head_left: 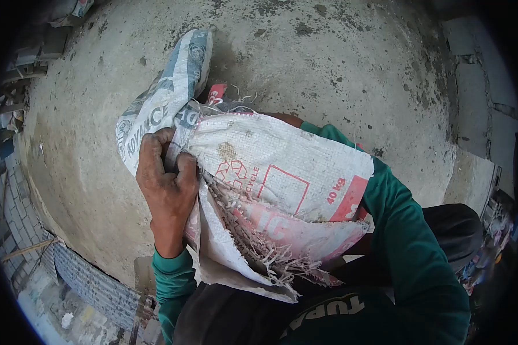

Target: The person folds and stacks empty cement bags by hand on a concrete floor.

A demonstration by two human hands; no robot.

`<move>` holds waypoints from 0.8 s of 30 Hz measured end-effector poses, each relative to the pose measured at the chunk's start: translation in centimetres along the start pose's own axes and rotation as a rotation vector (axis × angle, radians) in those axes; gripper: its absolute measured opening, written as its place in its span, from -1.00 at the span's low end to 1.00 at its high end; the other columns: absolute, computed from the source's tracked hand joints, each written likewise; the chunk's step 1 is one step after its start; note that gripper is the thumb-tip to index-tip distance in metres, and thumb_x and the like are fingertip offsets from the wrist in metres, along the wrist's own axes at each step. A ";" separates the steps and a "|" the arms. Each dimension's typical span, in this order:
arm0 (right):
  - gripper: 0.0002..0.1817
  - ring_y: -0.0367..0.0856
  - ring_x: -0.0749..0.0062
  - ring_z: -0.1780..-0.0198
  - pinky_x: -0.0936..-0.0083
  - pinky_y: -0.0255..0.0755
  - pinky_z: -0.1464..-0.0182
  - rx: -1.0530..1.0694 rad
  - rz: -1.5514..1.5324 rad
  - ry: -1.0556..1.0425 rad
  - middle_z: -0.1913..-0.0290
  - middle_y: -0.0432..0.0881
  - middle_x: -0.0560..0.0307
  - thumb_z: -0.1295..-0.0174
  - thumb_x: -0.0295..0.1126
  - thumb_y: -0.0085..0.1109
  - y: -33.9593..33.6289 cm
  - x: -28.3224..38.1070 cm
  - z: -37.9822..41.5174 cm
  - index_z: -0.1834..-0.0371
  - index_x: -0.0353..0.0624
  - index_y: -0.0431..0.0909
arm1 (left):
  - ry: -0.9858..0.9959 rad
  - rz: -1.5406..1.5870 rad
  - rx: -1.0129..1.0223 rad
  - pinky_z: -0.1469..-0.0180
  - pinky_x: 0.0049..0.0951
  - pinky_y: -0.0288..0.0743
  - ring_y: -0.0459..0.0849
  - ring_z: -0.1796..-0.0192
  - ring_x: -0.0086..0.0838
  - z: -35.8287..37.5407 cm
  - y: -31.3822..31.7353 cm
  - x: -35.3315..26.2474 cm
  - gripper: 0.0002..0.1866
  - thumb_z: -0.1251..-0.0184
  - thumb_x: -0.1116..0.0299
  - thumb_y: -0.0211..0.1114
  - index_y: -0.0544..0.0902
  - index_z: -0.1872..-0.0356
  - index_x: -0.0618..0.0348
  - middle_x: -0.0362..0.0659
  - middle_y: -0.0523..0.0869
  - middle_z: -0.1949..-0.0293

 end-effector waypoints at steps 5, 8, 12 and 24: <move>-0.41 0.28 0.09 -0.56 0.32 0.08 -0.59 0.031 -0.030 -0.029 -0.57 0.34 -0.10 -0.60 -0.08 -0.18 -0.6 0.7 16.5 -0.52 -0.23 0.37 | 0.046 0.239 0.301 0.08 -0.45 0.51 0.62 0.16 -0.44 -4.4 -1.5 -0.2 -0.73 -0.21 0.60 0.25 0.62 0.05 0.38 -0.08 0.67 0.16; -0.43 0.28 0.08 -0.56 0.32 0.07 -0.59 0.055 -0.053 -0.031 -0.57 0.34 -0.11 -0.60 -0.10 -0.18 1.5 4.8 -0.7 -0.52 -0.22 0.37 | 0.211 -0.051 0.397 0.03 -0.30 0.59 0.75 0.15 -0.19 -7.8 -0.3 -2.8 -0.71 -0.26 0.47 0.35 0.65 0.02 0.39 0.08 0.74 0.15; -0.45 0.28 0.07 -0.57 0.33 0.07 -0.59 0.108 -0.062 -0.066 -0.58 0.33 -0.11 -0.60 -0.14 -0.18 3.1 8.8 -2.3 -0.52 -0.21 0.37 | 0.236 -0.616 0.683 -0.04 -0.13 0.63 0.77 0.09 0.05 -10.1 1.9 -0.5 -0.73 -0.14 0.42 0.41 0.72 0.15 0.35 0.20 0.77 0.18; -0.36 0.14 0.27 -0.63 0.45 -0.14 -0.66 0.124 -0.666 0.312 -0.65 0.20 0.02 -0.61 -0.06 -0.10 3.3 12.2 -1.6 -0.65 -0.12 0.19 | -0.067 -0.635 0.762 -0.05 -0.18 0.67 0.78 0.04 0.09 -11.3 0.8 4.3 -0.78 -0.08 0.43 0.38 0.82 0.23 0.24 0.26 0.77 0.17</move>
Point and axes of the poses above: each hand's wrist, its own z-axis away from the middle knuckle, its own y-axis out of the palm, x = y × z, the point moved 2 cm from there along -z, towards the middle knuckle
